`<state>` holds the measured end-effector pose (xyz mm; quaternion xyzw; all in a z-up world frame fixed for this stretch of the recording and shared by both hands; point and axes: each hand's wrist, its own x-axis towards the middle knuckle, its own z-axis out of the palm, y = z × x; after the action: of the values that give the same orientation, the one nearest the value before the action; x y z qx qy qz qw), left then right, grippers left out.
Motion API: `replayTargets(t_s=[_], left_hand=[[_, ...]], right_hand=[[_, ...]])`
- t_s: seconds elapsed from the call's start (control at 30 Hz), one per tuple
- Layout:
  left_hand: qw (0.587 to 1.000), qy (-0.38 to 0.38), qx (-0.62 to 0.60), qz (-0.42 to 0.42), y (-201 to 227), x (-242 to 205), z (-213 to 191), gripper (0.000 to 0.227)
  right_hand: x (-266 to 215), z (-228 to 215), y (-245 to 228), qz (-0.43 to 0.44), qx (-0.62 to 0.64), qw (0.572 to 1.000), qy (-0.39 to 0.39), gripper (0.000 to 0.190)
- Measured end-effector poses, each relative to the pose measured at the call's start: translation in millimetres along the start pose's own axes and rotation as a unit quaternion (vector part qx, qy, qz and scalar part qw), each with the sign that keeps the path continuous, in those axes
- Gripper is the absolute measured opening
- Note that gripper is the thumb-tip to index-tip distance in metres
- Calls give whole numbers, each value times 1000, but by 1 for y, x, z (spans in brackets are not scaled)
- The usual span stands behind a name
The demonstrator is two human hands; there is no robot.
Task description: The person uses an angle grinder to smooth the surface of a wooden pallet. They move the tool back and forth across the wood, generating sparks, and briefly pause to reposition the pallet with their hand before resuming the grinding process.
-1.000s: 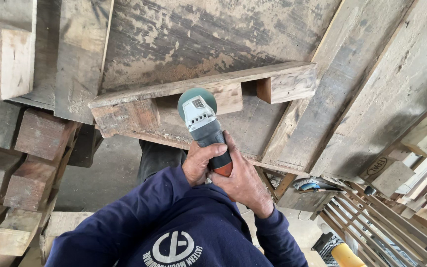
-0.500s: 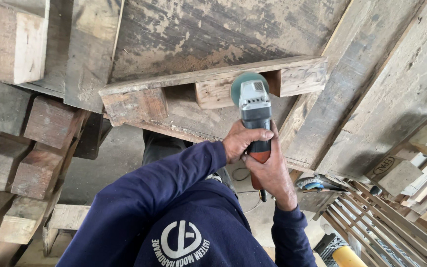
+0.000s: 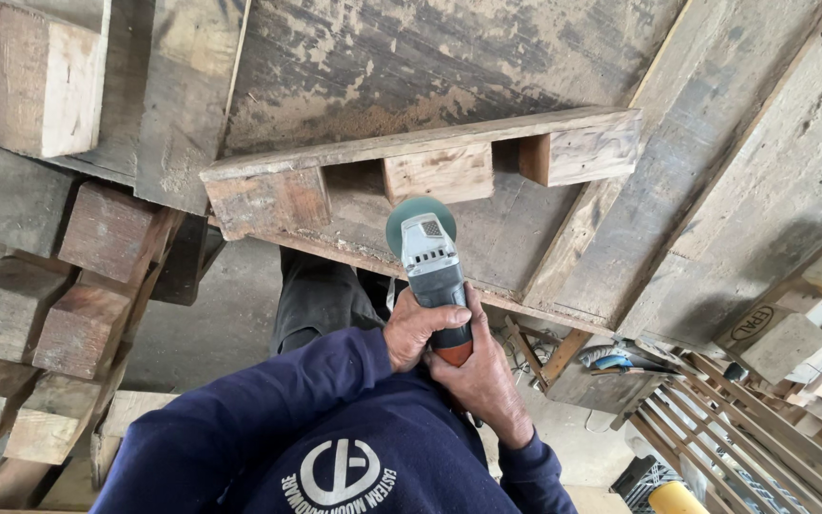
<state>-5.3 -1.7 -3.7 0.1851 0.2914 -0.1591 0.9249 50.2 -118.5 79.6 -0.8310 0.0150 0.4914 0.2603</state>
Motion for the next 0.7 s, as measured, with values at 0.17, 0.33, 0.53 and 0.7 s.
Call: replayTargets(t_s=[0.17, 0.33, 0.53, 0.7], left_hand=[[999, -38, 24, -15, -2, 30, 11, 34], [998, -51, 11, -32, 1, 30, 14, 33], [1000, -8, -10, -10, 3, 12, 7, 33], [1000, -6, 11, -18, 5, 25, 20, 31]], right_hand=[[6, -15, 3, 28, 19, 999, 29, 111], [4, -14, 4, 17, 27, 999, 44, 111], [7, -4, 3, -15, -10, 1000, 24, 111], [4, -21, -9, 51, 40, 998, 17, 110]])
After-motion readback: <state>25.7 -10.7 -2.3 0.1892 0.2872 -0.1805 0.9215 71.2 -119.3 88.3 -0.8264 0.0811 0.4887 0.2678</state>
